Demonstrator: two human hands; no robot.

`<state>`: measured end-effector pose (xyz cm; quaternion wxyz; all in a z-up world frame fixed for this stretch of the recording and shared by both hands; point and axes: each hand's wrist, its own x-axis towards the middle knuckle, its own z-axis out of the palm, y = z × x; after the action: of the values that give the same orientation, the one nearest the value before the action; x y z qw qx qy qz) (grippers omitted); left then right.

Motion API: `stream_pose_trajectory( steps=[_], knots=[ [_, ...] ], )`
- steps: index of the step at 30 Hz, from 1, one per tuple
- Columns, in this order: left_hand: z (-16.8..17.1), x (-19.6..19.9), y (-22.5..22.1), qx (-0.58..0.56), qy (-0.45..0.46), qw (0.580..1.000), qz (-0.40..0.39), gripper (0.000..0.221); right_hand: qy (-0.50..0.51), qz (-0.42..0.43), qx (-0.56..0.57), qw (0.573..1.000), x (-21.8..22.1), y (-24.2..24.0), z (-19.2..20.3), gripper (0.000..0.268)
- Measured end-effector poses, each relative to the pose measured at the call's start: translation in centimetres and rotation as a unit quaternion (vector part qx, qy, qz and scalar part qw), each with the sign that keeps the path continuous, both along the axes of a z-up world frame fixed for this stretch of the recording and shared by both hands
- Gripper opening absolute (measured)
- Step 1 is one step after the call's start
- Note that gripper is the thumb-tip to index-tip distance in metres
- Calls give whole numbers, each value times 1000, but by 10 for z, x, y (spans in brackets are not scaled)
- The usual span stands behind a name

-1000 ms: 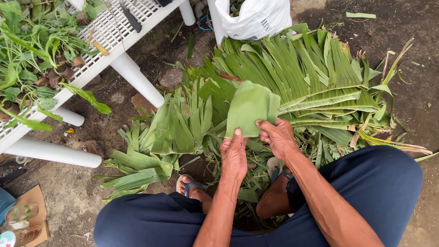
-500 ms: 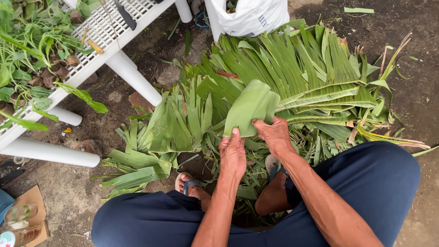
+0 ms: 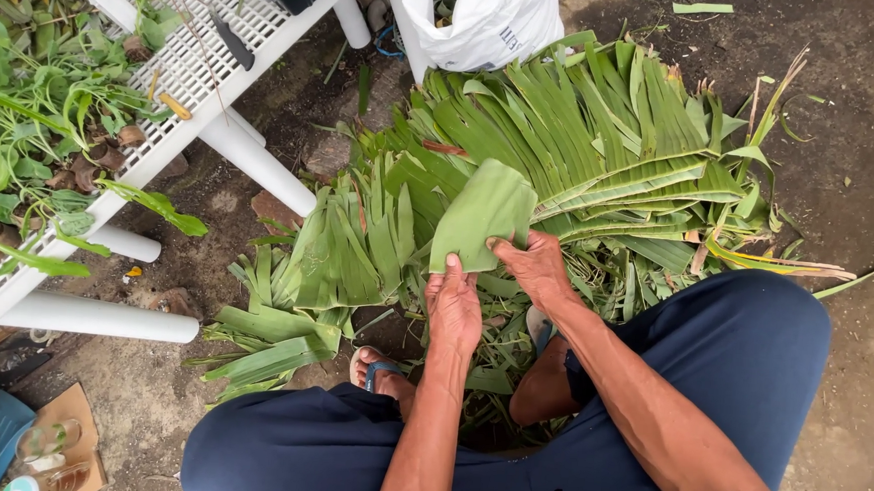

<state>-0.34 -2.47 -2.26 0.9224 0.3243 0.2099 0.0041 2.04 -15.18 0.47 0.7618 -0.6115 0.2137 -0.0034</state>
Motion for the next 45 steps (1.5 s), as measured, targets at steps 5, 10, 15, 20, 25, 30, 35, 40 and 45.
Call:
stream_pose_trajectory(
  steps=[5,10,15,20,25,30,35,40,45],
  knots=[
    [-81,8,4,8,3,1000,-9,32,-3,-1,11,1000,3,-7,-7,13],
    [-48,4,-1,16,-2,1000,-4,34,-11,1,10,1000,-1,-4,3,13],
    [-12,-1,-6,3,-7,1000,-1,33,-18,23,-7,1000,-2,-1,0,15],
    [22,-1,-6,9,-8,1000,-15,32,-39,3,64,997,-3,5,37,14],
    [-31,2,-1,-27,-3,999,-36,28,11,-31,101,994,7,-10,50,18],
    [85,-8,-3,-127,0,991,-38,18,46,-109,180,977,18,-44,77,18],
    [75,-1,8,-183,7,983,10,17,135,-90,121,979,17,-58,72,30],
    [42,4,9,-227,30,972,58,31,174,-78,127,973,16,-38,41,44],
    [20,18,20,-246,9,961,123,31,122,-126,152,973,17,-47,37,22]
  ],
)
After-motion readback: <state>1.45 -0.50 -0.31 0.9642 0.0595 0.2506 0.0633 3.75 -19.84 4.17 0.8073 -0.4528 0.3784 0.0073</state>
